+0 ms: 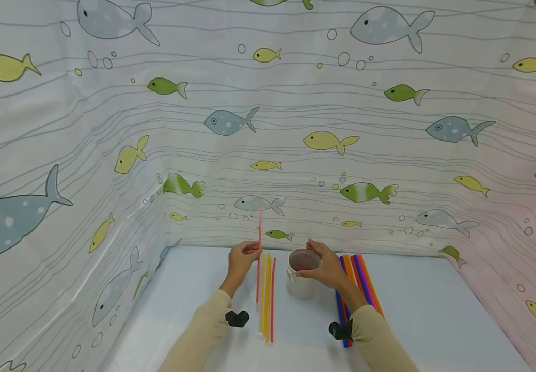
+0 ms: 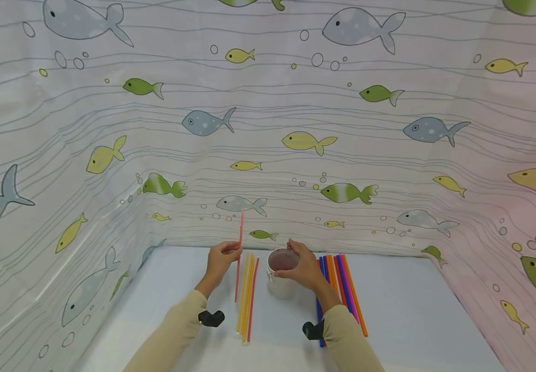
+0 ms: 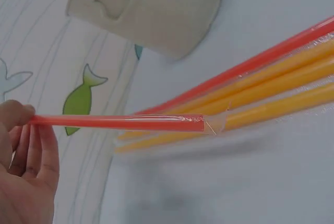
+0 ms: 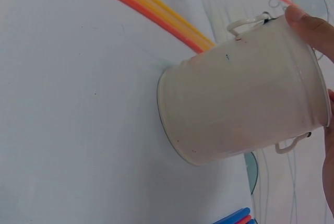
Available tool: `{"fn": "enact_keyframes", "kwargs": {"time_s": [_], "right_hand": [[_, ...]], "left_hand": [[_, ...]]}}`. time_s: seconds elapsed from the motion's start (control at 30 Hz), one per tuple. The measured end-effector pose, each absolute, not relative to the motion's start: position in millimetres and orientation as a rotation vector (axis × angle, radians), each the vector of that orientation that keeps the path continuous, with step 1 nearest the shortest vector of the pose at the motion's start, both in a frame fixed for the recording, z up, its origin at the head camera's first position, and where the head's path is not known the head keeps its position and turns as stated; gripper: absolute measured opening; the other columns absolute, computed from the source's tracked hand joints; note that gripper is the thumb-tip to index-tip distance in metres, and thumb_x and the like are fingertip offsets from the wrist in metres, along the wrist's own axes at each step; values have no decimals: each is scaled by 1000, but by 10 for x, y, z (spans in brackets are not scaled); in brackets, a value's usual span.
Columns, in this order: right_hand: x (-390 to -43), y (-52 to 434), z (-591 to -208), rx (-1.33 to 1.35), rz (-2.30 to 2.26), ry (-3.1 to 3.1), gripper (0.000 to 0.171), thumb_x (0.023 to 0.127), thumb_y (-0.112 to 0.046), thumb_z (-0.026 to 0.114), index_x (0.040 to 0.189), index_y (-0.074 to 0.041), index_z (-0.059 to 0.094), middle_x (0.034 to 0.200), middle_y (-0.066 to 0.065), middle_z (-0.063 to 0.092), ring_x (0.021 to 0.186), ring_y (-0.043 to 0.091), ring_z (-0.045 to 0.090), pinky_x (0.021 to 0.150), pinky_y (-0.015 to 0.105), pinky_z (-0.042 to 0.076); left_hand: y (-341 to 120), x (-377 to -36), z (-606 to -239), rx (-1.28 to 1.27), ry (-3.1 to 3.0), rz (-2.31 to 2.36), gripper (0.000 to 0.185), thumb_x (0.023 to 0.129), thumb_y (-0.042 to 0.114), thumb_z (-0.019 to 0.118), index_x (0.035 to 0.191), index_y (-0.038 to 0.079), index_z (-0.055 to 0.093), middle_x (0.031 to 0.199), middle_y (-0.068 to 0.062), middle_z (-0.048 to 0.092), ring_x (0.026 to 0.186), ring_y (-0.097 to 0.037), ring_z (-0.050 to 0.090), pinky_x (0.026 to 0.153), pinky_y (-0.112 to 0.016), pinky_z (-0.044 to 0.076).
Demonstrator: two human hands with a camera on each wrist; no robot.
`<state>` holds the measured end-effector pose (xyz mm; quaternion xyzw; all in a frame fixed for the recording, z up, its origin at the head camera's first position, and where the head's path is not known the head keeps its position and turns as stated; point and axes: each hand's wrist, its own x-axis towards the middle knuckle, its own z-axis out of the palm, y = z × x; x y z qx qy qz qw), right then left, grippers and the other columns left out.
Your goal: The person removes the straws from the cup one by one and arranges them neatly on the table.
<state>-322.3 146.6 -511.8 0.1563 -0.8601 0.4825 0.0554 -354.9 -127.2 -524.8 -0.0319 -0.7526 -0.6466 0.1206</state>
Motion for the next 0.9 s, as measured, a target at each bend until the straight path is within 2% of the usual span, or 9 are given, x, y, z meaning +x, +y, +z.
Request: {"fn": "enact_keyframes", "kwargs": {"time_s": [0.23,0.53,0.9], "right_hand": [[-3229,1454,-5093,471,1449,-2616,102,65,-39,91,150,-14,39,141,8,51,131,30,46,109,54,36],[-3222,1456,-5069,477,1443,-2607,101,66,-36,92,149,-12,39,140,10,52,129,32,48,107,55,37],[-3231,1468,-5101,469,1432,-2625,103,65,-39,91,150,-14,38,141,9,52,130,31,47,108,54,37]], "left_hand": [[-1290,-3478,-5515,-81,-2354,-1854,26,84,5,76,108,-2,70,96,-12,71,81,-18,71,68,-26,59],[-1291,-3430,-5662,-44,-2413,-1769,25,82,2,77,104,-4,70,89,-10,71,76,-18,70,64,-26,59],[-1293,-3397,-5769,-21,-2443,-1727,24,82,3,77,104,-5,69,90,-12,71,76,-19,70,64,-25,59]]}}
